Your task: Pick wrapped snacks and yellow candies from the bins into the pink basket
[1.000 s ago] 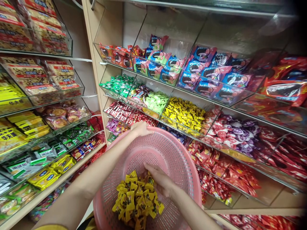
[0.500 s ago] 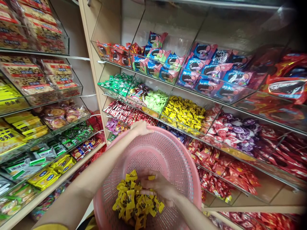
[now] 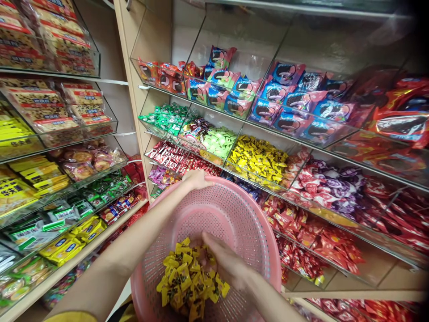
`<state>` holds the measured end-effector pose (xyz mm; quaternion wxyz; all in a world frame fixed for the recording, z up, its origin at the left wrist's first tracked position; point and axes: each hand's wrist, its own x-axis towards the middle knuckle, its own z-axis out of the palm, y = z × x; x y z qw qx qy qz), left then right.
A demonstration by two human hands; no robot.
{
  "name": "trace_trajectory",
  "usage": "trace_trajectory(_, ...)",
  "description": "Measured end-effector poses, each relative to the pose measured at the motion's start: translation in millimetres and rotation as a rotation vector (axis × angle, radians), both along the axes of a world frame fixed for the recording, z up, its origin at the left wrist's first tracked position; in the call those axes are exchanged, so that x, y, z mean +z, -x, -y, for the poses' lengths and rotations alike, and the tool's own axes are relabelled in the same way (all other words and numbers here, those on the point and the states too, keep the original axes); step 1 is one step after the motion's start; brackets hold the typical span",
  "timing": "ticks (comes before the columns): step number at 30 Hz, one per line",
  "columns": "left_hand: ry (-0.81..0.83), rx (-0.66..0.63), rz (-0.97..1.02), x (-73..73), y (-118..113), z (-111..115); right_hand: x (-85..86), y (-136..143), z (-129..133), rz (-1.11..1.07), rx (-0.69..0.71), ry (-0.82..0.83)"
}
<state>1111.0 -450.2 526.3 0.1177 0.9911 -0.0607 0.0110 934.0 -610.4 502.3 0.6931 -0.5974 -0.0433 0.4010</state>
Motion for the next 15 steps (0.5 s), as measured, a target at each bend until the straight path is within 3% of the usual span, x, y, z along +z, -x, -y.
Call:
trace_trajectory(3,0.002,-0.011,0.001,0.0,-0.3,0.4,-0.7,-6.4,5.7,-0.147,-0.042,-0.188)
trace_trajectory(6,0.007,-0.016,-0.003,0.5,-0.9,1.4,-8.7,-2.2,9.7,-0.138,-0.054,-0.198)
trace_trajectory(11,0.009,-0.010,-0.011,1.7,-1.4,2.6,-16.7,10.6,12.0,0.125,0.065,0.062)
trace_trajectory(15,0.013,-0.028,-0.021,1.2,-1.1,3.8,12.4,29.3,-0.4,0.501,0.111,0.321)
